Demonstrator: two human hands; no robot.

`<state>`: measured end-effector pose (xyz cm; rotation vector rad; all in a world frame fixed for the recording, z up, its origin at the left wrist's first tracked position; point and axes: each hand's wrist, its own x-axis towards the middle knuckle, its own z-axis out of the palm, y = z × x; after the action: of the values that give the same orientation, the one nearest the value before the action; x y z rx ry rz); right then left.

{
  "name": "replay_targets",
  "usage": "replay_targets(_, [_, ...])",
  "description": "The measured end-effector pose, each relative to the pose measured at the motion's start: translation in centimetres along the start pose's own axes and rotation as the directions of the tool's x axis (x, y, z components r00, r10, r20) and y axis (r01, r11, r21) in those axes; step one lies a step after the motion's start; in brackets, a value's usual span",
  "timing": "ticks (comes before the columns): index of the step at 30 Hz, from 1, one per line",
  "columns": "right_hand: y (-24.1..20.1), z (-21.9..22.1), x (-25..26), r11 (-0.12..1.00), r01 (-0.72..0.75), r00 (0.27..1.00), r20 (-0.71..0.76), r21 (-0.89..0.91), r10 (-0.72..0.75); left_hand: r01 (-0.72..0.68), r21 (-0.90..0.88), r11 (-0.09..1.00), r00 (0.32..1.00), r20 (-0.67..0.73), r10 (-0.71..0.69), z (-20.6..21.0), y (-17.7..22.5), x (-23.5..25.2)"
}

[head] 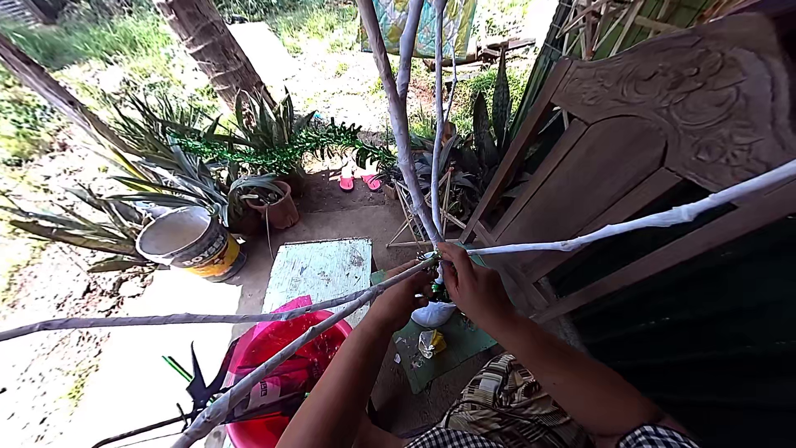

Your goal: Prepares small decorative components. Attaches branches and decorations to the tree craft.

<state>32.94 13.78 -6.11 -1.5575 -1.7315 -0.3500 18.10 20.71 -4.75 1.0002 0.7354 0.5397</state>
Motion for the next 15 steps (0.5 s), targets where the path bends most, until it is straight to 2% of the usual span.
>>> replay_targets(4, [0.46, 0.72, -0.05, 0.998, 0.061, 0.996, -0.068, -0.016, -0.062, 0.026, -0.054, 0.998, 0.999, 0.022, -0.024, 0.25, 0.11, -0.31])
replay_targets(9, [0.4, 0.04, 0.32, 0.995, 0.098, 0.995, -0.005, -0.027, -0.098, 0.042, -0.079, 0.996, 0.999, 0.018, -0.041, 0.33, 0.14, -0.36])
replay_targets(15, [0.65, -0.13, 0.77, 0.994, 0.108, 0.994, -0.001, -0.025, -0.109, 0.021, -0.066, 0.998, 1.0, 0.019, -0.02, 0.32, -0.04, -0.21])
